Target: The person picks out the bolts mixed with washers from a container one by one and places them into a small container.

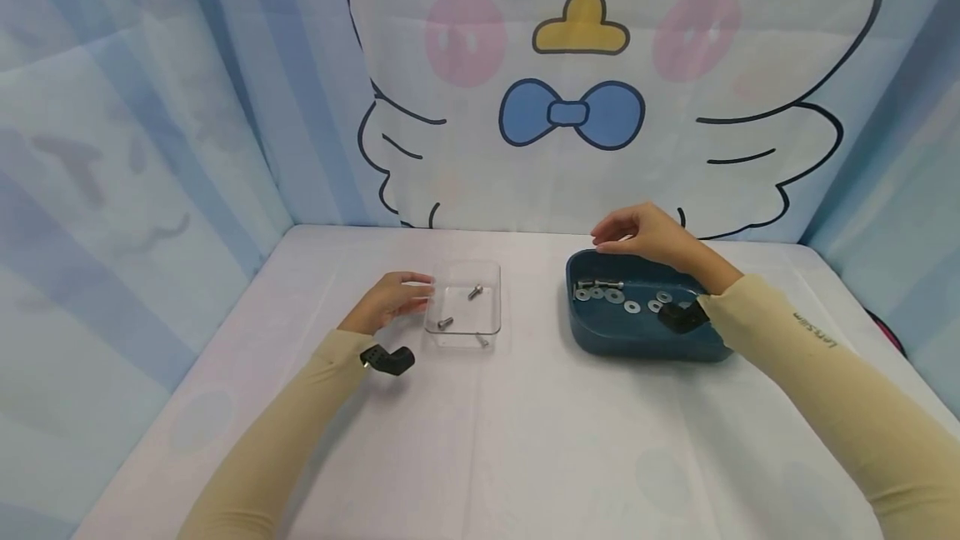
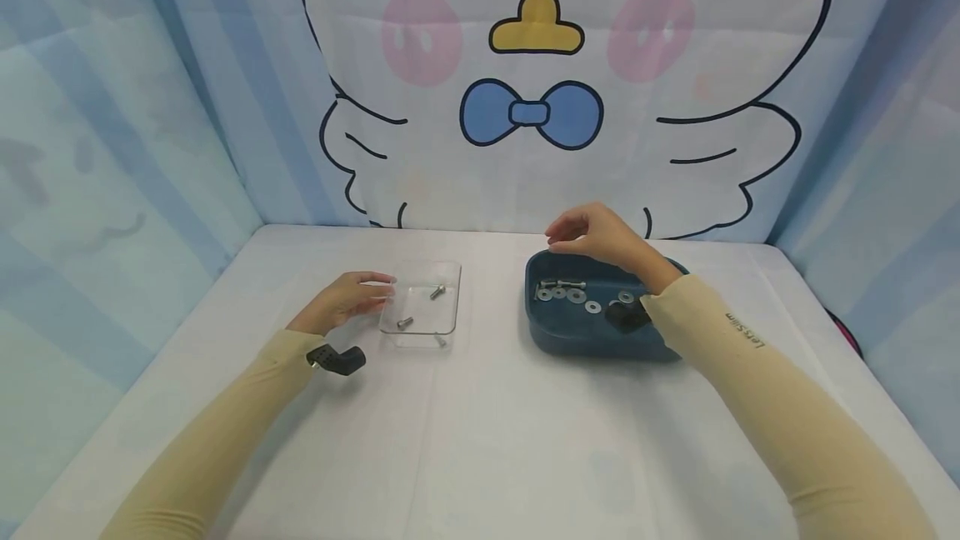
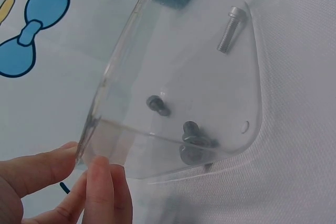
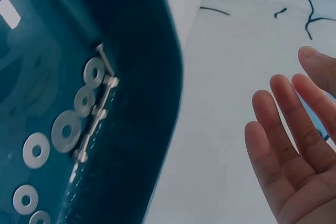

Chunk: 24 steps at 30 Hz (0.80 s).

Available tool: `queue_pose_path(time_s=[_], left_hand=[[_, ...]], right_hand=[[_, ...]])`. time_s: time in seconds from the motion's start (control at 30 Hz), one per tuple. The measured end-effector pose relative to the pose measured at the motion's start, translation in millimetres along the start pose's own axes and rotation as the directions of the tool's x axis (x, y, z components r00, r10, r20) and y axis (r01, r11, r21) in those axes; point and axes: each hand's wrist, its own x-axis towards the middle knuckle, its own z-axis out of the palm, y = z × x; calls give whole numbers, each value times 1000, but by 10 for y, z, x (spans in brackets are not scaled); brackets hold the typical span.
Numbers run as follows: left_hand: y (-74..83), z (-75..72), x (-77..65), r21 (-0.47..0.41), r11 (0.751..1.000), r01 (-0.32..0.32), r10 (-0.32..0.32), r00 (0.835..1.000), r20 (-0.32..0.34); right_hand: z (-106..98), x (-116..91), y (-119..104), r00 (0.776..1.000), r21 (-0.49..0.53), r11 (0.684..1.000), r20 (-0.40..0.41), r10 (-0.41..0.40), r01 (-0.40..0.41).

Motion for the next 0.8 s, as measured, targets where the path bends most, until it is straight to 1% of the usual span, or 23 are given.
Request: queue_pose_path(time_s=[0.17, 0.33, 0.57, 0.67, 0.8], left_hand=[[14, 6, -6, 9, 1000, 15, -15, 1000, -7], [7, 8, 9, 9, 1000, 22, -22, 1000, -11], [-6, -7, 26, -4, 1000, 2, -2, 1000, -4], [2, 0, 26, -11, 1000, 7, -7, 1000, -6], [20, 14, 19, -17, 999, 31, -32, 999, -15]], right_hand=[[9, 23, 139, 999, -22, 999, 16, 37, -36], [22, 50, 291, 999, -61, 997, 36, 40, -37], [39, 74, 556, 997, -93, 995, 69, 40, -34], [55, 78, 653, 996, -91, 995, 81, 40, -33], [85, 75, 750, 995, -85, 996, 91, 45, -37]])
